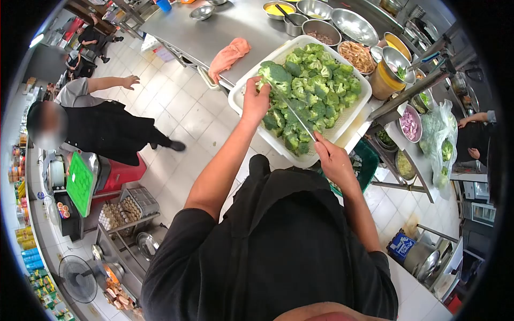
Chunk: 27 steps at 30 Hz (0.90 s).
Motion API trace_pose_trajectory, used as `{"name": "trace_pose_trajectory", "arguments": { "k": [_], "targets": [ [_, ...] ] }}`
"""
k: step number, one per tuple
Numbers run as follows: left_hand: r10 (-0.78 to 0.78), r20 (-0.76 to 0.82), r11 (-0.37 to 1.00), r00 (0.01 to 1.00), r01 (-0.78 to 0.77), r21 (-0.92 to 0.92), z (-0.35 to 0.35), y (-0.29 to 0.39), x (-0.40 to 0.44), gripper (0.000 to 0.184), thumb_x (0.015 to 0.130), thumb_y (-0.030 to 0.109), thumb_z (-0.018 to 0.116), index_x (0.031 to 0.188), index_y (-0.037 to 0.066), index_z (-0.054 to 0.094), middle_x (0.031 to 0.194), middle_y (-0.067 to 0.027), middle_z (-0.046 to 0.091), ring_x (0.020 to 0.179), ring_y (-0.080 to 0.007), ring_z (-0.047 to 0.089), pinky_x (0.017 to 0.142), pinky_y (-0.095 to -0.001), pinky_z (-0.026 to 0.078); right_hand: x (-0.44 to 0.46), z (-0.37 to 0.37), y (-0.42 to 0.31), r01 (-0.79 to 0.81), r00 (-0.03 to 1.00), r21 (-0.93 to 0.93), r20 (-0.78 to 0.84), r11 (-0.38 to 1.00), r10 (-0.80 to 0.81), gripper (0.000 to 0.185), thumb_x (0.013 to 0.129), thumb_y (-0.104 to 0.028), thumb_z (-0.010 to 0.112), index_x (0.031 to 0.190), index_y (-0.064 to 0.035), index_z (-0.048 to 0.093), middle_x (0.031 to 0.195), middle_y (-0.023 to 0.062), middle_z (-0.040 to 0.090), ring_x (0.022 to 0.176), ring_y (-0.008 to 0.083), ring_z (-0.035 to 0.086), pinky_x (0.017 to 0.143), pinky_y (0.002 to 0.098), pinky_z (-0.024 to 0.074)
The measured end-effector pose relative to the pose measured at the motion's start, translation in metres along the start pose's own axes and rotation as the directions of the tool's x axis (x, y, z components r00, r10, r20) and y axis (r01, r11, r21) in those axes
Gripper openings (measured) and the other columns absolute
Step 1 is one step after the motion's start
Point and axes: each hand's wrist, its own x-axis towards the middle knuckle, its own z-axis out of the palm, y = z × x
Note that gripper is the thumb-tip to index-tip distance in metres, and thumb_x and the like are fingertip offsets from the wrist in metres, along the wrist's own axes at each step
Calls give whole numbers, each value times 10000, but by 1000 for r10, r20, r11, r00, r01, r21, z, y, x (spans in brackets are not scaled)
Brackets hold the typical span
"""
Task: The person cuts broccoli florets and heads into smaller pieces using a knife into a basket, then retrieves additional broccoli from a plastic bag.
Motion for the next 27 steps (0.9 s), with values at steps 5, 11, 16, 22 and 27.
{"name": "trace_pose_trajectory", "arguments": {
  "k": [5,11,16,22,27],
  "targets": [
    [-4,-47,1000,999,5,20,-1,-6,-1,343,987,196,610,1265,45,478,716,-42,552,532,-119,499,457,-303,403,10,5,3,31,999,-74,-30,997,-33,400,1009,-286,582,1340,-65,622,944,265,683,893,425,674,793,431,521],
    [-15,-91,988,996,29,154,-12,-24,11,342,996,213,601,1263,26,499,733,-53,559,590,-127,524,507,-303,416,32,18,15,50,998,-116,-18,992,-53,411,1015,-343,553,1335,-96,631,972,256,695,921,447,659,819,473,516],
    [33,-124,964,992,1,265,-23,-44,23,378,983,240,598,1245,-14,498,779,-148,635,699,-228,598,658,-389,476,39,22,5,-17,999,-144,43,989,23,421,1019,-376,531,1323,-105,639,1027,240,702,974,445,655,855,488,514],
    [71,-82,923,994,-34,383,-32,-56,23,372,999,238,586,1266,0,488,779,-149,621,671,-222,590,625,-376,469,51,20,23,80,994,-190,86,979,-64,412,1019,-376,524,1264,-78,669,1091,230,699,1019,431,657,894,468,516],
    [155,-68,860,986,-101,501,-28,-48,15,345,1005,228,597,1254,0,524,814,-114,630,732,-194,596,670,-362,482,59,8,18,-61,971,-46,230,997,70,430,1020,-372,514,1228,-31,675,1106,255,684,1036,425,659,914,434,516]
  ]
}}
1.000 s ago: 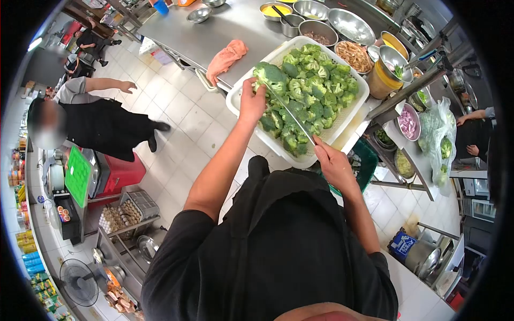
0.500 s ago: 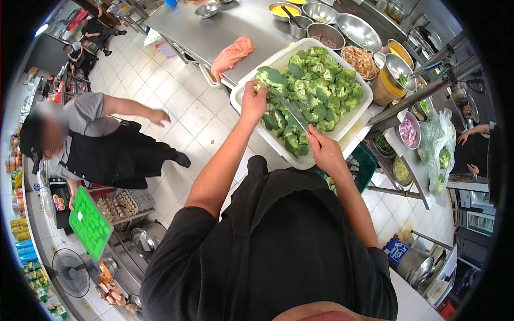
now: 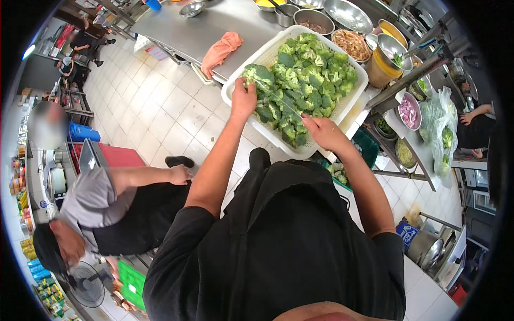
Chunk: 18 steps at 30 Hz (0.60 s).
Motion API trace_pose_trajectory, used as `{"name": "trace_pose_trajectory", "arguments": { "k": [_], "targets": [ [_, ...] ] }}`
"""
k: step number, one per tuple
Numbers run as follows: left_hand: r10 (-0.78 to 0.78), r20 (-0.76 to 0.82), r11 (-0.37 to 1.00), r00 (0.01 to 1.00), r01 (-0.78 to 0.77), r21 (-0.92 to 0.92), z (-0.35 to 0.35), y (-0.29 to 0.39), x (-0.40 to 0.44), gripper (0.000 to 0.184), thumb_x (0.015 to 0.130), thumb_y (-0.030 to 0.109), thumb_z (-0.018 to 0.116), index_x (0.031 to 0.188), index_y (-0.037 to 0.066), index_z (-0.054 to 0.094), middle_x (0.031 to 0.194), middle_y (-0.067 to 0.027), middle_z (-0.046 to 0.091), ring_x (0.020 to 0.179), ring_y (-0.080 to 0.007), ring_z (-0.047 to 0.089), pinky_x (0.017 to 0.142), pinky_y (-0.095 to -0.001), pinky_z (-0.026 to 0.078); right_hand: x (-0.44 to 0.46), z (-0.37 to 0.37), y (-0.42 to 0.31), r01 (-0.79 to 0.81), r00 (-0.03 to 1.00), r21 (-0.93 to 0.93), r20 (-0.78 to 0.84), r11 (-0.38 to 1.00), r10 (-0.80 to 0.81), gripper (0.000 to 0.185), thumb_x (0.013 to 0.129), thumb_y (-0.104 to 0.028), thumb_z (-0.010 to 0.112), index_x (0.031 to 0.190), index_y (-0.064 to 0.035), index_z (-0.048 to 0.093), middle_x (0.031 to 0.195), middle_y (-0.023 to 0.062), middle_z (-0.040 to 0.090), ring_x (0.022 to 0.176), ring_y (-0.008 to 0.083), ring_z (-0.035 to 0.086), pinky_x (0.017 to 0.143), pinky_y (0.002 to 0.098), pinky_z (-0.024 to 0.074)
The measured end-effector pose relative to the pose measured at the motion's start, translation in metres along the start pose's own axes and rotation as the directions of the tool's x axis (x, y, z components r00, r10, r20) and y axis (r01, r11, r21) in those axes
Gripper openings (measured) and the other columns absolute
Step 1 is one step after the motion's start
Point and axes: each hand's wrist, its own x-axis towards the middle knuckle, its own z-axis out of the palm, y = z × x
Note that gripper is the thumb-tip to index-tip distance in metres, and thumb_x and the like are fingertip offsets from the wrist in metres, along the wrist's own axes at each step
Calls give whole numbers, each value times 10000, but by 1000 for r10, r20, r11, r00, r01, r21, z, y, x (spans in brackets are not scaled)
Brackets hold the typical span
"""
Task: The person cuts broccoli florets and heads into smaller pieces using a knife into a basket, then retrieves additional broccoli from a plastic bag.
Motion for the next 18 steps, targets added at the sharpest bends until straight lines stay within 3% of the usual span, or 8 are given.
{"name": "trace_pose_trajectory", "arguments": {
  "k": [5,8,11,12,14,15,17,18],
  "targets": [
    [-32,5,999,999,32,-15,4,-1,2,333,994,217,607,1240,3,540,848,-154,658,760,-234,620,708,-382,496,-6,10,-9,74,979,-236,-168,969,-116,469,1023,-403,515,1218,-3,663,1016,258,698,951,408,687,888,423,516],
    [72,-15,997,997,-72,32,-2,12,-8,325,986,201,609,1244,15,542,824,-181,653,724,-271,623,689,-394,497,-5,-5,-2,-119,990,7,79,993,118,496,1035,-439,495,1109,23,656,802,194,688,679,320,654,677,405,534],
    [180,-20,981,984,-178,74,-5,9,-8,312,972,161,606,1242,19,540,790,-199,642,668,-291,616,660,-422,491,-27,-23,-12,-510,860,411,271,756,433,434,1037,-476,501,1033,-51,586,654,13,484,488,99,448,440,288,387],
    [201,-21,977,979,-198,82,-7,11,-11,311,969,154,605,1241,18,538,786,-201,639,660,-290,615,656,-427,490,-34,-27,-12,-499,867,424,255,756,429,418,1039,-481,496,1015,-69,564,658,1,478,486,85,434,428,270,364],
    [209,-5,974,978,-208,84,-12,15,-12,329,949,137,609,1237,-3,530,957,-253,631,759,-374,627,731,-466,496,-43,-34,-10,-470,883,450,219,759,416,392,1043,-491,486,980,-105,520,664,-23,466,482,57,407,404,233,320],
    [215,5,973,977,-215,88,-15,18,-13,338,939,128,611,1234,-13,526,1043,-279,626,808,-415,633,768,-485,499,-44,-31,-5,-478,877,430,188,766,442,409,1046,-464,495,1121,-79,610,661,-33,434,461,55,366,400,231,302],
    [220,25,971,975,-221,89,-19,27,-16,337,934,115,614,1233,-7,518,1068,-282,614,821,-422,634,775,-489,501,-45,-22,-1,-222,975,214,39,951,219,467,1042,-434,508,1207,-16,633,860,96,632,663,173,571,635,329,465],
    [226,41,969,973,-229,90,-21,34,-18,337,931,108,616,1233,-4,514,1080,-284,608,827,-425,635,779,-491,502,-43,-15,1,-135,991,140,-1,981,137,461,1039,-405,512,1288,-29,610,1012,157,668,831,253,634,795,355,480]
  ]
}}
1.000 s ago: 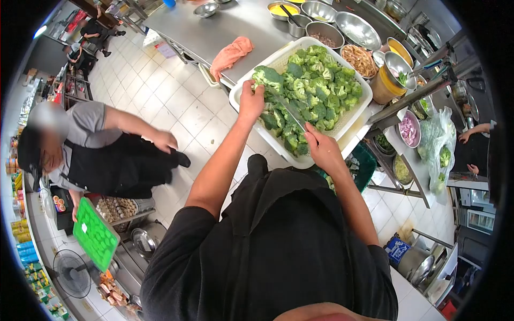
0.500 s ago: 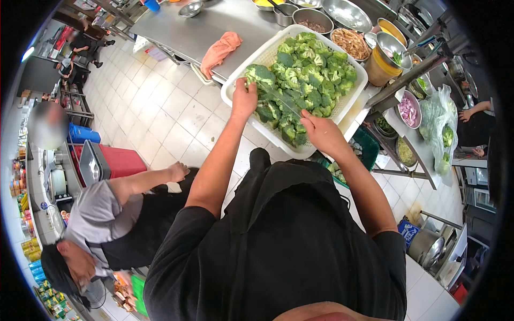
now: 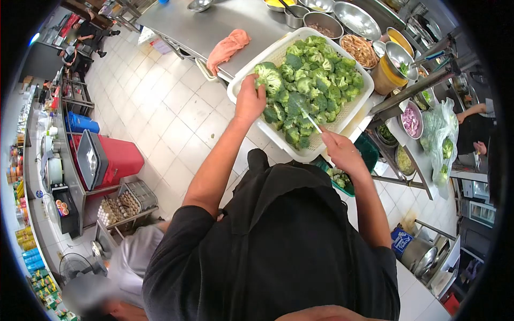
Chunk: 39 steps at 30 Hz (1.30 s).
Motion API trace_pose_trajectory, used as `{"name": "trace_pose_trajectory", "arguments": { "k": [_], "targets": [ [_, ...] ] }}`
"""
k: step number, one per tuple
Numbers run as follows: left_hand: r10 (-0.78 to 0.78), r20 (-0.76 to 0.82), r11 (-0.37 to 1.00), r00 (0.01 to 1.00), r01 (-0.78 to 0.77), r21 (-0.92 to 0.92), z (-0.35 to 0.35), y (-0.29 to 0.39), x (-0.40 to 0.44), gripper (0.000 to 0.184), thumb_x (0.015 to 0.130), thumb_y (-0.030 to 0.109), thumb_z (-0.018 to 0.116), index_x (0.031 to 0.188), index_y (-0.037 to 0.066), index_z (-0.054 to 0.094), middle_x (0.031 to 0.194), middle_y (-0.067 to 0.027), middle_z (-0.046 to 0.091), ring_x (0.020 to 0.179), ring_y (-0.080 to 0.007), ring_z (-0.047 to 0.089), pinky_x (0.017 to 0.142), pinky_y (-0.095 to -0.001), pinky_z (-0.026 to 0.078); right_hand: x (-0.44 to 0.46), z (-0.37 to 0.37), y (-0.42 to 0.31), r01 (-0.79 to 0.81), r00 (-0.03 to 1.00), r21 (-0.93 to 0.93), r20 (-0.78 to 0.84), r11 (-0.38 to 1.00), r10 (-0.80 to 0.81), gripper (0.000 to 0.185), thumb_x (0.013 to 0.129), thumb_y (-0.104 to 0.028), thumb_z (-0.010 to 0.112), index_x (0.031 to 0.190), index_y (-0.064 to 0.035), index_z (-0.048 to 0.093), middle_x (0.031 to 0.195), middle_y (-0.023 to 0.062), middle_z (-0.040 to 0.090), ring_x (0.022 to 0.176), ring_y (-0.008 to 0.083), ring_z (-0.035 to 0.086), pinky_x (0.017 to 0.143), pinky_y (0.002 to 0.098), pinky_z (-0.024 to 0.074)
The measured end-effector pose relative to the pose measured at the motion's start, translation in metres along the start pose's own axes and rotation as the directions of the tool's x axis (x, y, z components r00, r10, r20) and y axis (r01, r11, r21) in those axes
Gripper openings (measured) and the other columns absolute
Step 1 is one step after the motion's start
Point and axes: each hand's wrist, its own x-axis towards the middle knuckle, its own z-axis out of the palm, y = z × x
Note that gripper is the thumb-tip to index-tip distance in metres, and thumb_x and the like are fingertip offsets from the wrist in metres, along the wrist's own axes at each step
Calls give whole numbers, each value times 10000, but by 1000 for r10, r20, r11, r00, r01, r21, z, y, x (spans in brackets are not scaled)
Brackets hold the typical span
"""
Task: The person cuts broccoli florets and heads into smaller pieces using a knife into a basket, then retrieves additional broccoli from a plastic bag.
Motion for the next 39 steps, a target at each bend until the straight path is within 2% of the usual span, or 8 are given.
{"name": "trace_pose_trajectory", "arguments": {
  "k": [1,13,22,25,27,30,35,39],
  "targets": [
    [-16,24,1000,1000,16,-5,-2,8,-1,337,929,102,619,1230,-1,510,1078,-285,608,835,-425,637,780,-491,504,2,7,0,86,996,-81,-27,993,-88,477,1036,-375,516,1370,-43,587,1164,218,704,999,332,696,955,381,494],
    [112,-42,992,993,-110,57,0,2,-5,317,939,104,632,1221,23,513,1017,-251,632,742,-362,640,710,-468,505,-3,20,-29,115,960,-520,-160,847,-229,450,1027,-399,519,1364,-115,610,940,256,690,908,427,661,780,541,494],
    [147,-10,984,989,-146,98,5,-7,-13,323,938,91,623,1232,25,508,1024,-272,627,754,-387,644,719,-484,509,59,28,13,374,913,-205,-88,904,-398,453,1039,-409,505,1246,-26,626,857,201,702,710,359,680,639,455,514],
    [106,-7,992,994,-105,72,-3,0,-16,327,938,98,620,1233,19,503,1024,-280,623,774,-413,639,734,-495,509,35,1,-17,-392,910,316,272,864,313,464,1048,-461,503,1215,-37,589,742,76,635,503,137,507,466,322,451],
    [33,26,999,999,-34,30,-7,1,-11,335,933,109,614,1230,9,494,1067,-306,608,827,-459,642,776,-522,513,21,-2,-23,-403,913,461,261,790,314,431,1051,-481,486,1193,-78,541,688,23,537,476,89,453,420,262,384],
    [-85,-11,996,996,84,-21,-7,-13,-4,295,970,121,603,1228,20,503,853,-182,632,598,-255,603,584,-406,497,9,-6,-24,-398,917,514,226,760,328,416,1051,-489,485,1184,-95,511,671,6,523,462,78,438,404,245,368],
    [-533,220,522,817,522,-674,-7,-13,18,268,1034,192,493,1246,29,485,862,-105,647,567,-166,585,500,-291,508,-10,3,-26,-267,963,368,134,891,234,432,1057,-453,487,1250,-83,601,684,-6,522,519,71,467,468,238,405],
    [-523,432,149,735,578,-802,-13,4,23,271,1059,229,405,1231,37,489,950,-124,660,602,-164,603,517,-261,532,-24,19,-23,69,998,77,-13,995,-68,467,1045,-331,550,1392,-19,570,1218,169,709,1088,278,687,966,319,491]
  ]
}}
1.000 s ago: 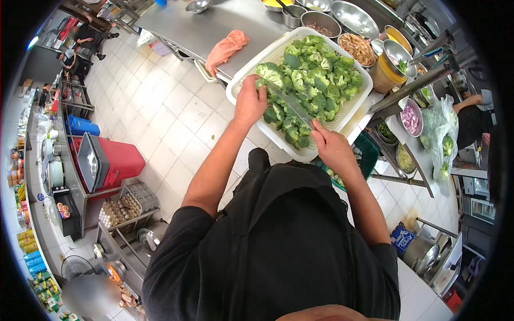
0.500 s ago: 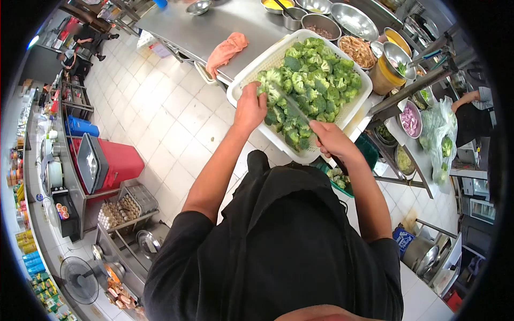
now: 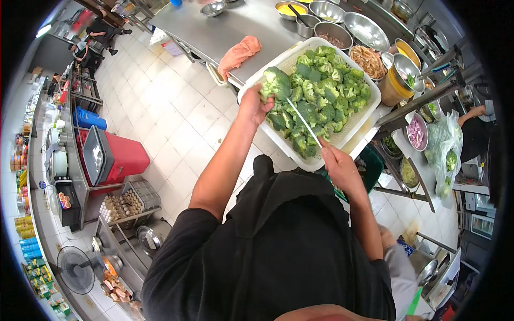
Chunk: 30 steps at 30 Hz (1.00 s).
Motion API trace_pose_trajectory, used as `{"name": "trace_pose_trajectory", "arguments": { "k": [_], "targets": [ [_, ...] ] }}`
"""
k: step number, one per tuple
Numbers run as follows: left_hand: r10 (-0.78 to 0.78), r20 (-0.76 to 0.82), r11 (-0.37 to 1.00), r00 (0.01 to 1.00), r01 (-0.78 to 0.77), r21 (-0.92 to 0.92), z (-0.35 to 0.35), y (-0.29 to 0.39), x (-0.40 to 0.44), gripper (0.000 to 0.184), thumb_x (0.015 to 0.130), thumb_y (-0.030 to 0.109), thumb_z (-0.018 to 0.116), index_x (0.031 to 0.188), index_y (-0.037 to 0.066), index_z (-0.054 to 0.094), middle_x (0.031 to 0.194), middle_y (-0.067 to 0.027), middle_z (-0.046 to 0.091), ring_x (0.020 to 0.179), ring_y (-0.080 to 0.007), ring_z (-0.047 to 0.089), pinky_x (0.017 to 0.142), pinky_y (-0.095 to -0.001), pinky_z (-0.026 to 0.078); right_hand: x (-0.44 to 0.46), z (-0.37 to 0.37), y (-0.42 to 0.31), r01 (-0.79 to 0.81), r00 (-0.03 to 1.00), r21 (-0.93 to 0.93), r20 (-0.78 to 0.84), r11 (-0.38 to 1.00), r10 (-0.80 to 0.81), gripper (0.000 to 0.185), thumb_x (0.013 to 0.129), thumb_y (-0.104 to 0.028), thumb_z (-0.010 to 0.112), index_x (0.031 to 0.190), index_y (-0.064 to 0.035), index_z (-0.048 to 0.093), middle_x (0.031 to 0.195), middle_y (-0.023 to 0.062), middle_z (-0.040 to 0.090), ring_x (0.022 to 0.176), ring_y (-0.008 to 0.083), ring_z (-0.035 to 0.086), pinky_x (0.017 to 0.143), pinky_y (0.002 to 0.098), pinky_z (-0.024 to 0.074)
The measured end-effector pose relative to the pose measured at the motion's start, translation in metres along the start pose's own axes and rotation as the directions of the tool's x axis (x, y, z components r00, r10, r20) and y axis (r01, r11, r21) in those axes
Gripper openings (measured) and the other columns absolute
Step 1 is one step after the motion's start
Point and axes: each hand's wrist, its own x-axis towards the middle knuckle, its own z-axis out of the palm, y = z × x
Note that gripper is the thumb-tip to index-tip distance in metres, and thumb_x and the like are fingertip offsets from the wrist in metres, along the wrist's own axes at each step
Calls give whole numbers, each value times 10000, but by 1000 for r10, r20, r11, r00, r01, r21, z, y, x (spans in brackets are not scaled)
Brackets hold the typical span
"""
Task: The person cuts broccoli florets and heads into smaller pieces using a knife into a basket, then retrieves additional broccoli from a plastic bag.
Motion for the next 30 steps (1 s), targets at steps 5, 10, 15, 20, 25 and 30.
{"name": "trace_pose_trajectory", "arguments": {
  "k": [5,10,15,20,25,30],
  "targets": [
    [-106,105,984,989,120,-134,3,-2,5,304,1072,260,330,1194,41,503,892,-151,656,588,-170,571,481,-261,464,-7,7,3,99,989,-113,-94,989,-110,450,1042,-318,548,1377,-18,580,1283,231,656,1195,322,651,988,347,484],
    [-108,143,986,984,124,-109,4,0,-1,323,1066,268,301,1178,45,506,824,-169,652,539,-162,537,456,-266,428,0,10,16,129,982,-155,-121,979,-148,442,1035,-332,559,1367,-42,598,1188,229,694,1038,292,703,907,341,512],
    [-91,147,993,985,100,-56,-1,-2,-5,317,1055,282,302,1136,59,512,798,-165,645,492,-138,476,410,-252,360,8,9,19,124,984,-164,-105,979,-143,434,1029,-342,567,1351,-56,618,1069,223,720,835,243,696,811,329,521],
    [-99,136,995,986,100,-1,-13,-3,-6,303,1042,283,326,1092,47,511,812,-166,628,487,-113,418,377,-236,283,13,14,19,141,983,-189,-87,972,-159,428,1023,-329,567,1342,-49,621,1076,249,705,906,323,713,829,360,527],
    [-137,107,990,985,140,-23,-16,3,-8,306,1048,302,306,1037,83,519,751,-127,593,441,-93,344,358,-228,250,18,18,11,152,977,-268,-108,951,-186,411,1014,-320,564,1317,-52,638,1075,265,694,979,414,681,846,417,527],
    [-176,130,981,976,185,-62,-26,4,0,286,1042,291,336,1019,63,506,751,-97,565,444,-76,309,359,-223,220,23,21,9,191,956,-363,-140,912,-256,395,1016,-322,557,1308,-71,648,1034,258,700,970,429,673,838,442,524]
  ]
}}
